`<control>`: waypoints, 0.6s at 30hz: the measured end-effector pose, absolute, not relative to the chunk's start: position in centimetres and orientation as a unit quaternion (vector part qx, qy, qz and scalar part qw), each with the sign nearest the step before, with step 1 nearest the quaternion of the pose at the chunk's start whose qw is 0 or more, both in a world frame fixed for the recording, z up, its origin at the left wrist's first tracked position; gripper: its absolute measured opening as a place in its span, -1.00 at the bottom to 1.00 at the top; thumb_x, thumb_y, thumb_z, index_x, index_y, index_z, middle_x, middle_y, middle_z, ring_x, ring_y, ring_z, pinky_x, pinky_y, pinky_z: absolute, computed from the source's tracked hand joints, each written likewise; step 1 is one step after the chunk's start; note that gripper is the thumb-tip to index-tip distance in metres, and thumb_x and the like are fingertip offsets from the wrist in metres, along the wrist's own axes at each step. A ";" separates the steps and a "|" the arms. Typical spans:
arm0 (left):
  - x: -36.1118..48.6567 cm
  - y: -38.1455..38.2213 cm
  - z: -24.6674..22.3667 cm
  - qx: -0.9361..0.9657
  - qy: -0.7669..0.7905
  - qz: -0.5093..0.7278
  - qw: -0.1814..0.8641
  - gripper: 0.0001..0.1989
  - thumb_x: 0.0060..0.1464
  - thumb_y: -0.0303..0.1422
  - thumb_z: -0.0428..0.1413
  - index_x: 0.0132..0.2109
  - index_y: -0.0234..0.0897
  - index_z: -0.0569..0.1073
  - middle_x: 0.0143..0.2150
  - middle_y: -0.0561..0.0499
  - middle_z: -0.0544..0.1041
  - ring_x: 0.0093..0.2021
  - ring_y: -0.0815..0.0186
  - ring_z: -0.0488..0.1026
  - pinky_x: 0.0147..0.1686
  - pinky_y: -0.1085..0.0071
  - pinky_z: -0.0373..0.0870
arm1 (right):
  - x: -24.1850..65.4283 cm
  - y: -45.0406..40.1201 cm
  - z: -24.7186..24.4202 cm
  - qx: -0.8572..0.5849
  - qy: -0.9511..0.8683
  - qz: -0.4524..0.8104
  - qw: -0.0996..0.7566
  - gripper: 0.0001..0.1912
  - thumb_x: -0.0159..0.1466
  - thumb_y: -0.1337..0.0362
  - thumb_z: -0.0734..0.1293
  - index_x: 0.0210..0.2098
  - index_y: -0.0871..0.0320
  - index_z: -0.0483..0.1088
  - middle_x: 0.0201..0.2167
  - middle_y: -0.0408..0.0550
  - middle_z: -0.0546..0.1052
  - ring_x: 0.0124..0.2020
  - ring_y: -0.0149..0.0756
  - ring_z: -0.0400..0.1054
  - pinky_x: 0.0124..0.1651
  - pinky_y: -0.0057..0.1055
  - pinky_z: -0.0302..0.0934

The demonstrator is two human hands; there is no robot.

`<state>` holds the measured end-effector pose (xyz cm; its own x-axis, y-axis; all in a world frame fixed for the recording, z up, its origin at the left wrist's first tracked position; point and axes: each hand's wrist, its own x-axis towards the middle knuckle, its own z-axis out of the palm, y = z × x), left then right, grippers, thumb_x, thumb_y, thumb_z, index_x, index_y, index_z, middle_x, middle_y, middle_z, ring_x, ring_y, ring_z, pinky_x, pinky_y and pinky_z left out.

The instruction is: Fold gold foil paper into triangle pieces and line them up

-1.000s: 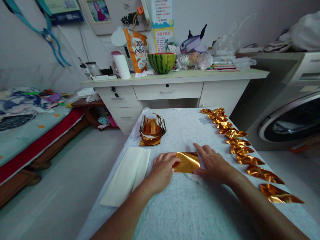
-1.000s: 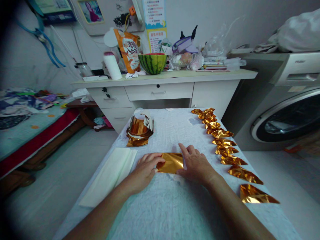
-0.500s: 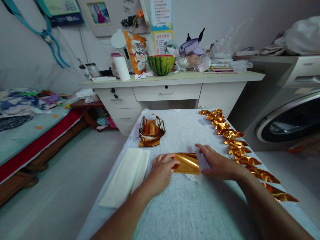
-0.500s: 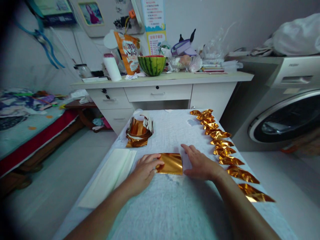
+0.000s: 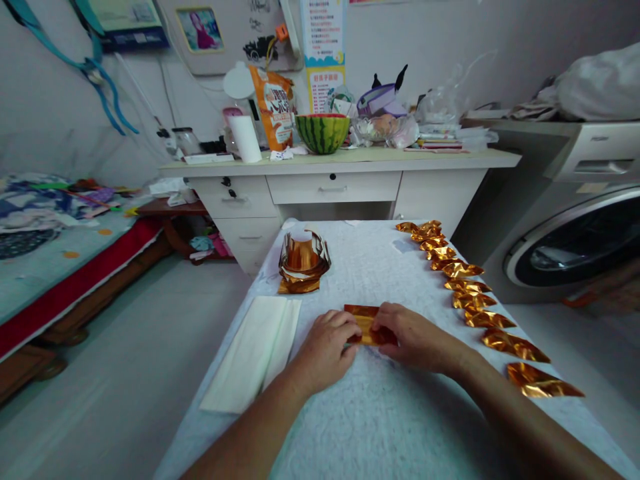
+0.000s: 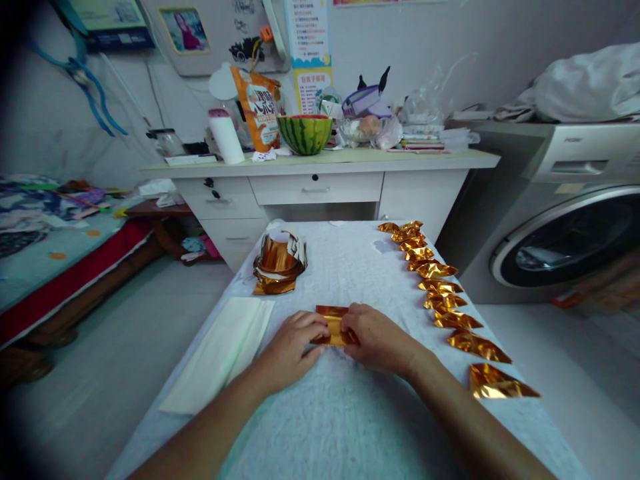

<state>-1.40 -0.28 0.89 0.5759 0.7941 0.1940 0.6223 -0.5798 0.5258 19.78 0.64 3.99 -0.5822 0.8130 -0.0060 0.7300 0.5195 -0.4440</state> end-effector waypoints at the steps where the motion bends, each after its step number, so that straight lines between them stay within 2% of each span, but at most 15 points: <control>1: -1.4 -0.3 0.8 0.863 0.412 0.210 0.203 -0.82 0.06 -0.47 0.14 -0.15 -0.20 0.46 -0.09 0.00 0.46 -0.03 0.18 0.32 -0.02 0.23 0.25 | 19.9 0.7 3.7 -0.448 -0.866 0.199 0.098 -0.89 0.09 0.40 0.33 -0.35 0.17 0.41 -0.30 -0.06 0.46 -0.27 -0.30 0.32 -0.20 -0.41 0.17; 4: -1.3 -0.2 0.7 0.864 0.416 0.210 0.194 -0.82 0.05 -0.40 0.21 -0.15 -0.20 0.47 -0.10 0.00 0.46 -0.05 0.17 0.33 -0.04 0.24 0.25 | 19.9 0.8 3.2 -0.454 -0.866 0.190 0.089 -0.87 0.07 0.43 0.33 -0.35 0.18 0.41 -0.30 -0.05 0.46 -0.26 -0.28 0.32 -0.19 -0.41 0.17; 9: -1.3 -0.1 0.8 0.869 0.411 0.204 0.186 -0.83 0.05 -0.38 0.23 -0.17 -0.20 0.48 -0.14 0.01 0.48 -0.08 0.19 0.35 -0.07 0.25 0.26 | 19.5 0.5 3.5 -0.457 -0.869 0.175 0.076 -0.85 0.12 0.44 0.30 -0.30 0.19 0.46 -0.28 -0.01 0.48 -0.23 -0.27 0.34 -0.16 -0.41 0.18; 15: -1.1 0.0 0.7 0.865 0.413 0.219 0.184 -0.88 0.09 -0.41 0.18 -0.18 -0.20 0.51 -0.16 0.00 0.49 -0.10 0.21 0.36 -0.09 0.28 0.29 | 19.2 -0.4 3.0 -0.481 -0.864 0.116 0.093 -0.74 0.13 0.49 0.24 -0.25 0.14 0.48 -0.29 -0.04 0.49 -0.23 -0.27 0.36 -0.16 -0.41 0.18; 18: -0.9 0.3 0.3 0.866 0.413 0.225 0.168 -0.92 0.13 -0.45 0.14 -0.26 -0.21 0.54 -0.26 0.00 0.50 -0.18 0.25 0.37 -0.16 0.31 0.30 | 18.9 -0.7 2.6 -0.493 -0.860 0.089 0.098 -0.79 0.18 0.44 0.25 -0.27 0.13 0.50 -0.29 -0.03 0.49 -0.22 -0.25 0.36 -0.15 -0.38 0.19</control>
